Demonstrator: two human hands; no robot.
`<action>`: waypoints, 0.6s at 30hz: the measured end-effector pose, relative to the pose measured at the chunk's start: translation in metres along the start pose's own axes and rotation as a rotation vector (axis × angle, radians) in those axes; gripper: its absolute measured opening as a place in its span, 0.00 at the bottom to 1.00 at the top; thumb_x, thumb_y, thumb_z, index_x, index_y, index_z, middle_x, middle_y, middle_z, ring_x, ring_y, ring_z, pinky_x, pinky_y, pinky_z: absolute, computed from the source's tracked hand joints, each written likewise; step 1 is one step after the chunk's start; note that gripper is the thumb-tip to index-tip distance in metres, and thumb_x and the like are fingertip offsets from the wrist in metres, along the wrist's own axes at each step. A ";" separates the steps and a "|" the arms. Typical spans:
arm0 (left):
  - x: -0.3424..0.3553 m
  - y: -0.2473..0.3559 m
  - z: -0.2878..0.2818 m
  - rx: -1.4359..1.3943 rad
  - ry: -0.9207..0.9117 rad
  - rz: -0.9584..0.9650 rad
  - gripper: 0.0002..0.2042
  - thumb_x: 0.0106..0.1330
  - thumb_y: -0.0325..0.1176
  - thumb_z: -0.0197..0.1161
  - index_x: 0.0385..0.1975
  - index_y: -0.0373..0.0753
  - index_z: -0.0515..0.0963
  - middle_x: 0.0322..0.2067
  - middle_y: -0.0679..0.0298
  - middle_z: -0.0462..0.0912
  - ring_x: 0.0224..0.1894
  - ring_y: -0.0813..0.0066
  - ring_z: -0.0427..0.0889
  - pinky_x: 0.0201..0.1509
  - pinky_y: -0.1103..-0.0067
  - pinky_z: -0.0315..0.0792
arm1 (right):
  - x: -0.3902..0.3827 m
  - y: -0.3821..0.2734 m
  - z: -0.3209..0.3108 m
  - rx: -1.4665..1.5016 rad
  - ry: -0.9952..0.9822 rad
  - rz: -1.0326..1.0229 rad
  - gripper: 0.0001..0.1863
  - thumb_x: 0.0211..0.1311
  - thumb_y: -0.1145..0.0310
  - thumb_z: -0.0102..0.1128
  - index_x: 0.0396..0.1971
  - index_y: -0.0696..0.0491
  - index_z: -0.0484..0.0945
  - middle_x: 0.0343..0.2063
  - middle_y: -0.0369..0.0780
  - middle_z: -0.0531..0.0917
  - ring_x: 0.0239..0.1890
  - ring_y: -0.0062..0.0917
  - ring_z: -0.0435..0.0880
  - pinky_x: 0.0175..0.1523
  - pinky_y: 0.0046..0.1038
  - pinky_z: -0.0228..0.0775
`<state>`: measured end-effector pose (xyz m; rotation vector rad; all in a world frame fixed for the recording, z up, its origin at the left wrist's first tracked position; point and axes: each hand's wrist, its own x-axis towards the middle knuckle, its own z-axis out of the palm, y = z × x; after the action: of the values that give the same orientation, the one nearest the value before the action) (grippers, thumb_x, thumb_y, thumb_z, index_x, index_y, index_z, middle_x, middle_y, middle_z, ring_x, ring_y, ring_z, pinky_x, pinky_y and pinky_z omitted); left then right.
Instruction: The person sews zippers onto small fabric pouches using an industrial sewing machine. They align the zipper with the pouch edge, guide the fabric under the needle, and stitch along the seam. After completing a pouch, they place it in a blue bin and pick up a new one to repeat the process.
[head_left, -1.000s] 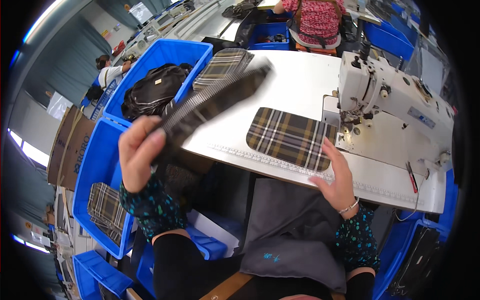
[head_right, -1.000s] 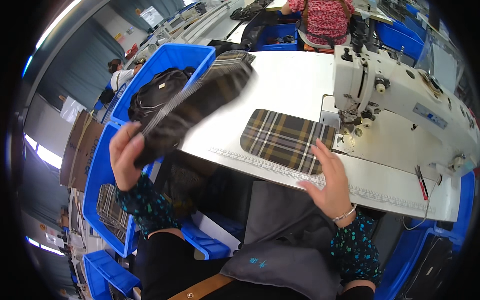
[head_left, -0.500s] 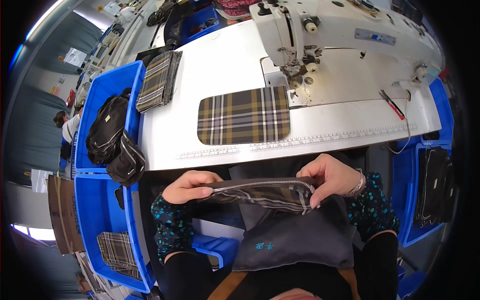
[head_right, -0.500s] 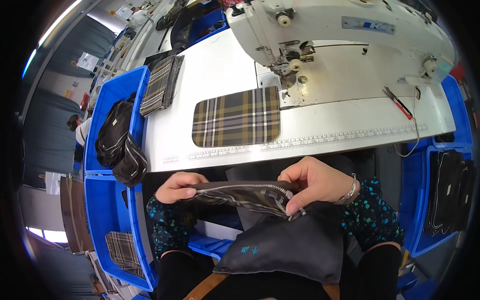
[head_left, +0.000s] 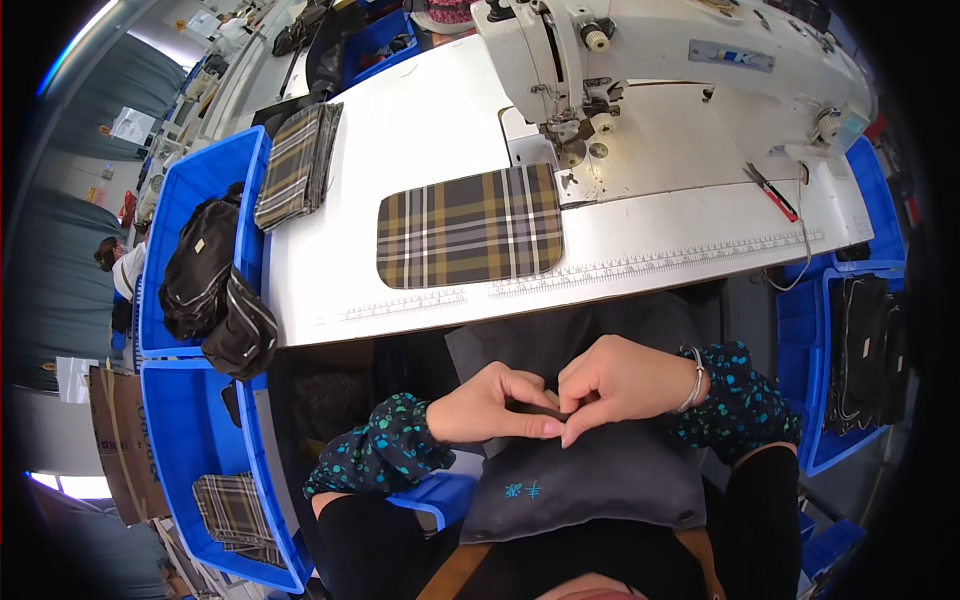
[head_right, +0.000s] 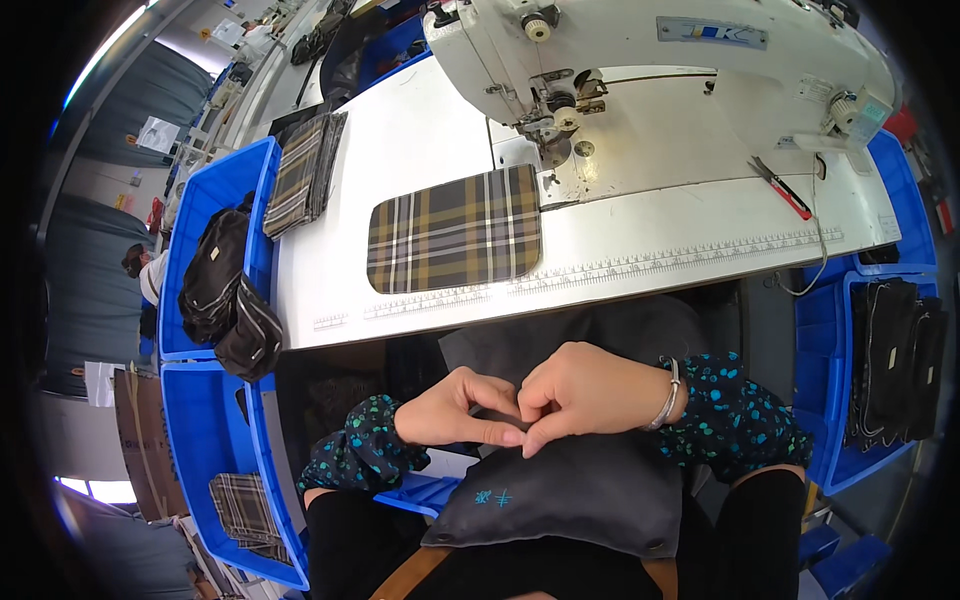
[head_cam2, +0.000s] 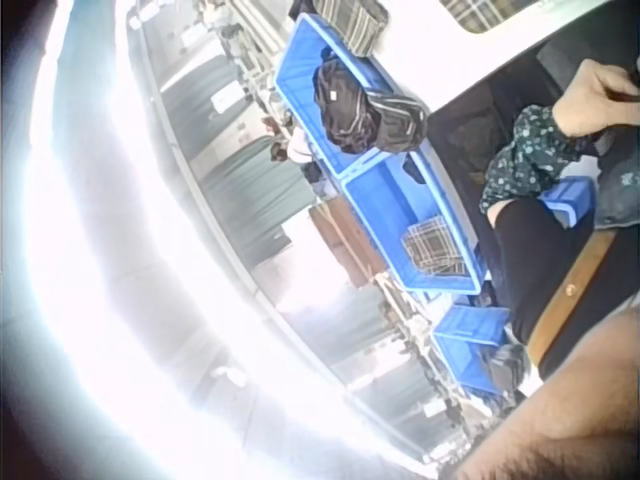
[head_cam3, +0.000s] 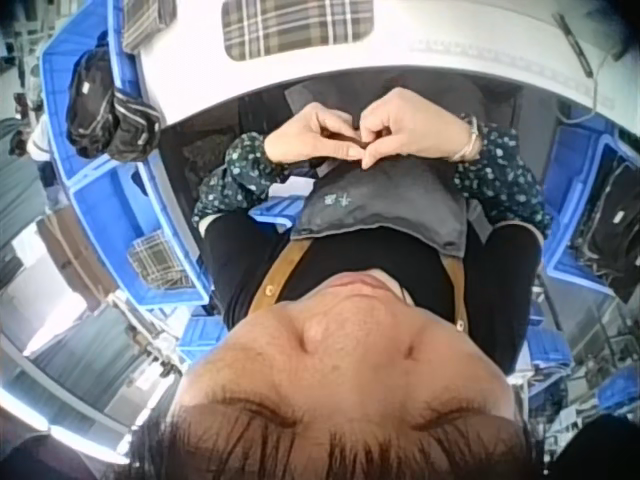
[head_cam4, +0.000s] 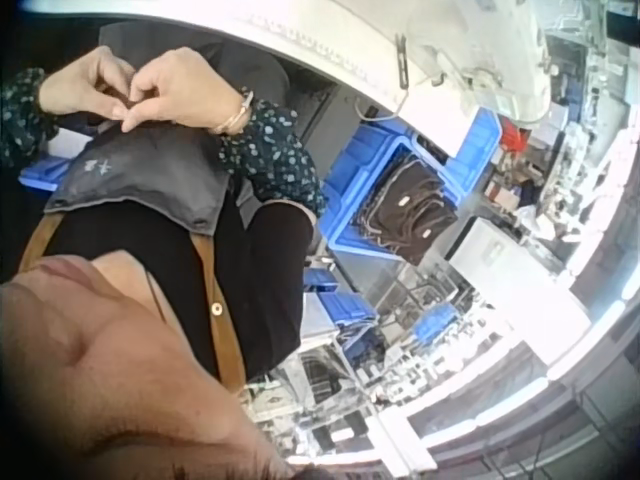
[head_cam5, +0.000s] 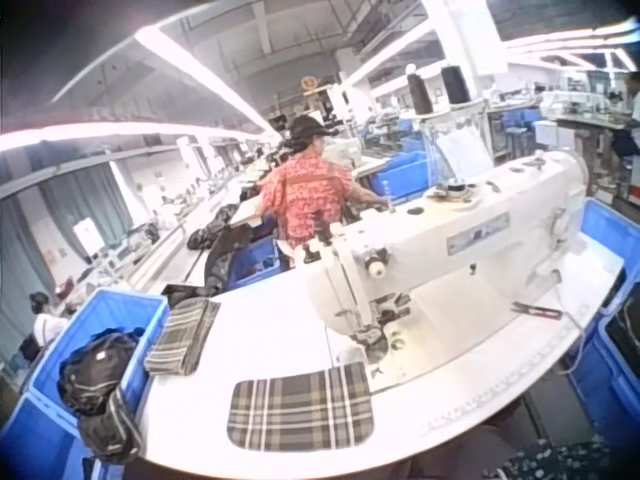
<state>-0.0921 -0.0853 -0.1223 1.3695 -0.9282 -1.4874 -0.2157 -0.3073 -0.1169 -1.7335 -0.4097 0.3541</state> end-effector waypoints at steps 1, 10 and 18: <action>-0.001 -0.001 0.000 -0.026 0.006 0.006 0.11 0.64 0.35 0.79 0.42 0.38 0.91 0.29 0.69 0.79 0.33 0.82 0.75 0.40 0.79 0.69 | -0.001 0.000 0.000 -0.086 0.000 -0.071 0.17 0.58 0.58 0.78 0.24 0.57 0.84 0.16 0.34 0.79 0.19 0.17 0.76 0.27 0.25 0.65; -0.056 0.037 -0.045 0.100 0.097 0.104 0.11 0.54 0.26 0.81 0.36 0.32 0.89 0.40 0.64 0.77 0.44 0.73 0.76 0.51 0.77 0.69 | -0.029 -0.019 -0.047 0.199 0.033 -0.120 0.14 0.56 0.69 0.80 0.24 0.60 0.81 0.24 0.36 0.80 0.26 0.20 0.78 0.31 0.25 0.65; -0.140 0.087 -0.100 0.491 0.364 0.260 0.13 0.47 0.31 0.84 0.31 0.34 0.90 0.47 0.57 0.76 0.51 0.62 0.76 0.60 0.70 0.67 | -0.047 -0.022 -0.092 -0.144 0.313 -0.307 0.12 0.50 0.74 0.82 0.26 0.58 0.83 0.30 0.39 0.86 0.30 0.26 0.84 0.35 0.27 0.73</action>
<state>0.0170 0.0221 -0.0056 1.7173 -1.2221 -0.8035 -0.2179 -0.4047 -0.0770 -1.7957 -0.4715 -0.1700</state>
